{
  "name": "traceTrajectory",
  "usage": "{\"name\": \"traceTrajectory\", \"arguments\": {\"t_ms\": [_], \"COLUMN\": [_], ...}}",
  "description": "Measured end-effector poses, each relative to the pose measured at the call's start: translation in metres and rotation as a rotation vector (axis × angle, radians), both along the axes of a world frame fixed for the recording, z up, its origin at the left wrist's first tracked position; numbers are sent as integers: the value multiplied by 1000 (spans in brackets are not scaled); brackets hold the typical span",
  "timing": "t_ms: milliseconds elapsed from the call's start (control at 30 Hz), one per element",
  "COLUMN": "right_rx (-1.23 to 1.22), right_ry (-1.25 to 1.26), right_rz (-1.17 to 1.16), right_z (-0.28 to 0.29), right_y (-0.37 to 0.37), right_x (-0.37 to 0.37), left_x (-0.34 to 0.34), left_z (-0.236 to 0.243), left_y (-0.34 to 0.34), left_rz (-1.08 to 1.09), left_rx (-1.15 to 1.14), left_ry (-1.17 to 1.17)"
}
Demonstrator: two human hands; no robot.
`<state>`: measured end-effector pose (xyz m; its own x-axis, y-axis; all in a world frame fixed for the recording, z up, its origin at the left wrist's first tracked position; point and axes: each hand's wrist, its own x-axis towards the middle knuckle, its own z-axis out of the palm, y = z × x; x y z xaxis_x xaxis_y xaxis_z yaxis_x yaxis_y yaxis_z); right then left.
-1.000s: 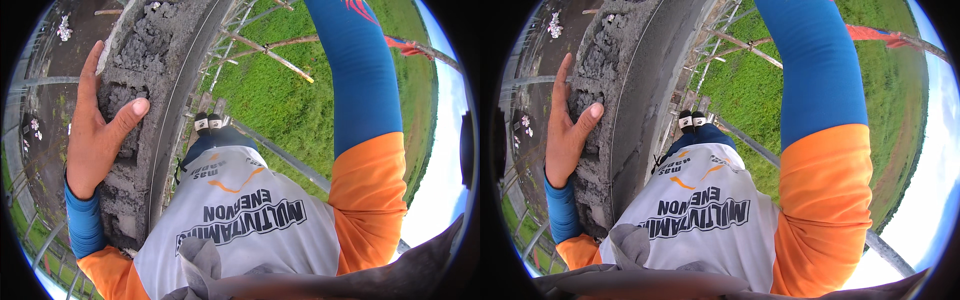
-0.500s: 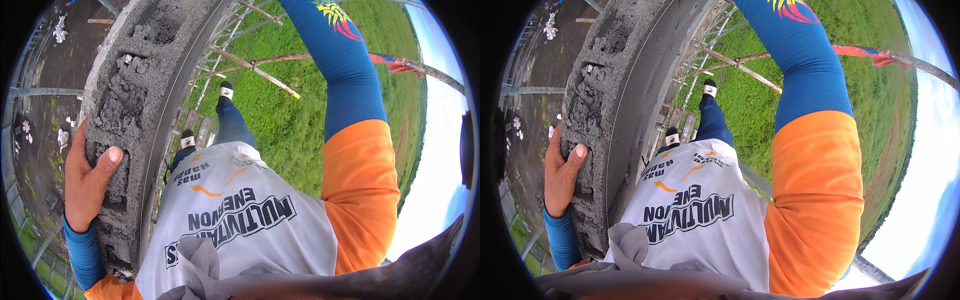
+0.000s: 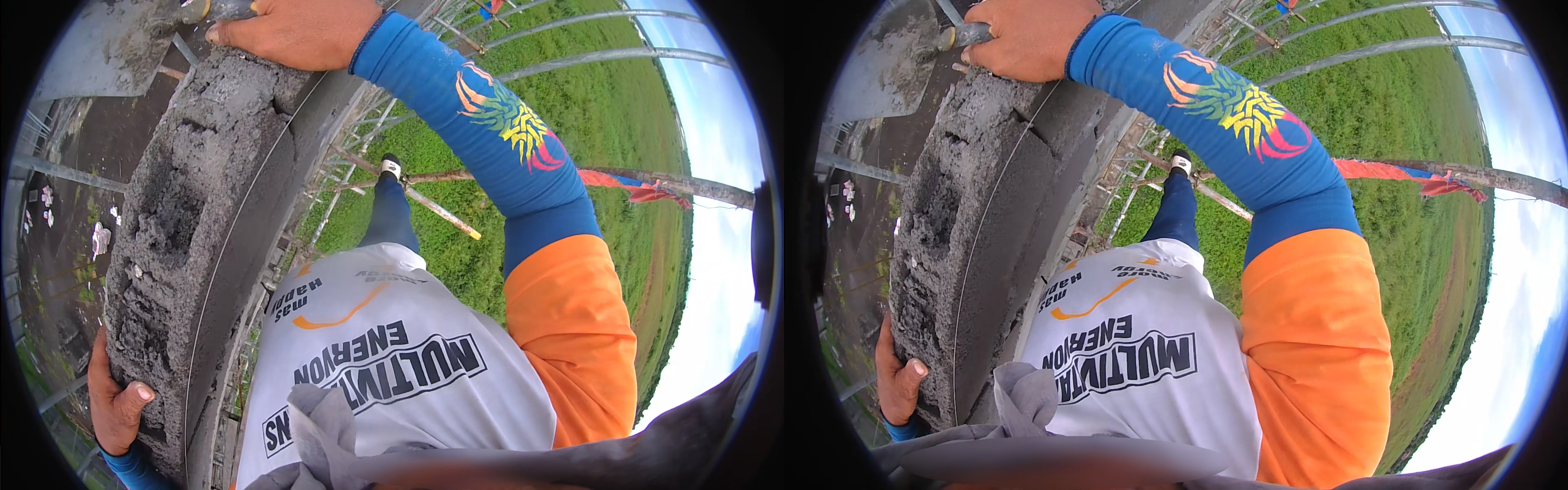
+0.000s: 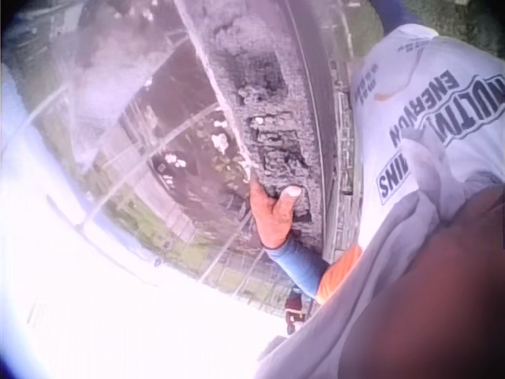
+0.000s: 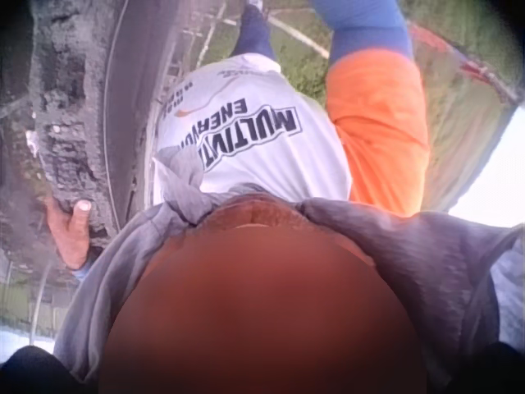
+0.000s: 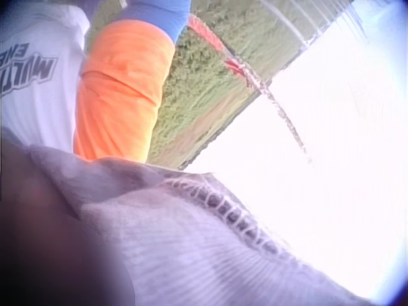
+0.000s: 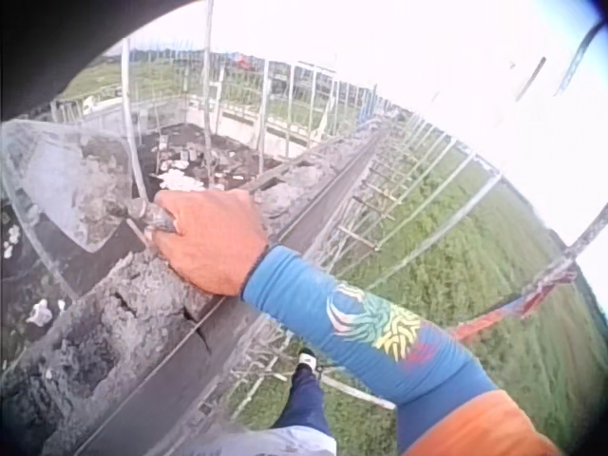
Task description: The person applies wet cement to a vertical wall using a trowel while standing on scaffolding. They repeatedly scoop cement and smooth it along the wall surface, occasionally using a guide string to maintain alignment.
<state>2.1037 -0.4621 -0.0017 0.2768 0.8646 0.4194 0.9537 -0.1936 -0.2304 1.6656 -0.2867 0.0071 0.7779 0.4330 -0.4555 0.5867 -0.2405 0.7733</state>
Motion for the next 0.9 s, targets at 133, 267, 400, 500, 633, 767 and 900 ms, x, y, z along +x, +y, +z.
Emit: {"name": "traceTrajectory", "arguments": {"t_ms": [133,267,400,500,633,767,900], "right_rx": [116,267,202,230,380,479,158], "right_ry": [40,113,193,157,53,-150,-169], "right_rz": [112,141,174,179,162,-70,-308], "right_z": [-17,-25,-17,-11,7,37,33], "right_y": [-10,-13,-11,-17,-38,-52,-64], "right_x": [5,6,4,6,56,237,452], "left_x": [1,14,66,138,234,300,351], "left_z": [2,25,45,33,9,9,6], "left_y": [2,9,8,-5,-43,-82,-102], "left_rz": [81,177,322,277,137,88,136], "left_rx": [-244,126,-23,206,354,569,649], "left_ry": [61,453,-43,14,-94,-116,-51]}}
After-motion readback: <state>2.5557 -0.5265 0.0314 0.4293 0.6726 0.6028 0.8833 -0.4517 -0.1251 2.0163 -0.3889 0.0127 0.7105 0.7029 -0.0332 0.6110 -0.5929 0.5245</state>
